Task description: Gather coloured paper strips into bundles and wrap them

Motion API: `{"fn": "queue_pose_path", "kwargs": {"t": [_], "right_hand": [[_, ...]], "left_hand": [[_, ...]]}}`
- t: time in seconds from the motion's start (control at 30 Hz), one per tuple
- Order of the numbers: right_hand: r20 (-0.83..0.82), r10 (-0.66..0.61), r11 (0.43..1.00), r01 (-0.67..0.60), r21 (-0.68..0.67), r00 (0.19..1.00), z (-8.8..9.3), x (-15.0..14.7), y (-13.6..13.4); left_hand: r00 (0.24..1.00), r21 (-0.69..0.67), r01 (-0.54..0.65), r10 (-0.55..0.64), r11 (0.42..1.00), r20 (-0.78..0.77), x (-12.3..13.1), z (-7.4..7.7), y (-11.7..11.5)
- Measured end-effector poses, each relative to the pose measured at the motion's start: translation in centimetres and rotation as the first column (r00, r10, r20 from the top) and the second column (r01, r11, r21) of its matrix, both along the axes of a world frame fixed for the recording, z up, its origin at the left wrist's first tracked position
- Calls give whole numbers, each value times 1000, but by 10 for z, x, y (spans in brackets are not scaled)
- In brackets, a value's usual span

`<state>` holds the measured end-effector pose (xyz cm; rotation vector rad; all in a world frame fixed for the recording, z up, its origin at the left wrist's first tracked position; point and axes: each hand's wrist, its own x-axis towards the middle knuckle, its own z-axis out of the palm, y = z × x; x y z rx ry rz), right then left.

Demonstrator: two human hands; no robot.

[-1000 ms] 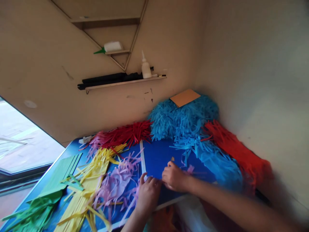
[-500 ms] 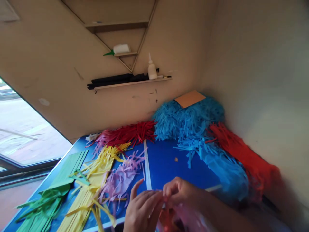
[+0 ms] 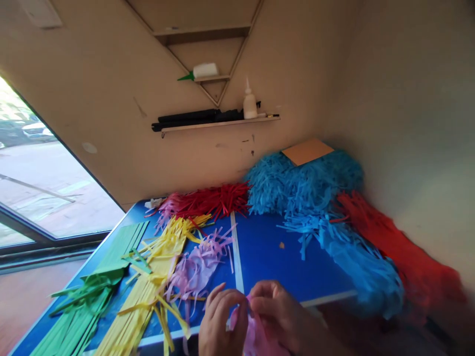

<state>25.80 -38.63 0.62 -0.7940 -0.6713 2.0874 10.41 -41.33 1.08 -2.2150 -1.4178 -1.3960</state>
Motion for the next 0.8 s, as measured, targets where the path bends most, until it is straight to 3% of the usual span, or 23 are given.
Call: {"fn": "queue_pose_path", "kwargs": {"t": [0.17,0.33,0.47,0.6,0.73,0.8], "right_hand": [[-23,-39,999,39,26,999,0,-12,-3],[-121,-101,993,108,53,987,-3,-22,-7],[-177,-124,991,132,35,976,0,-25,-6],[-193,-116,993,113,-27,974,6,-23,-4],[-220,-113,992,124,35,969,8,-23,-5],[-183,-152,975,178,136,971,5,-26,-7]], "left_hand": [[999,72,32,-31,997,-21,-9,-1,3],[999,31,45,-46,999,11,-10,-7,0],[987,-26,9,-4,1000,158,-3,-15,-5],[955,-61,64,-43,996,293,6,-17,-9],[895,-56,86,-52,995,444,13,-17,-10],[868,-50,85,-50,995,493,14,-20,-10]]}}
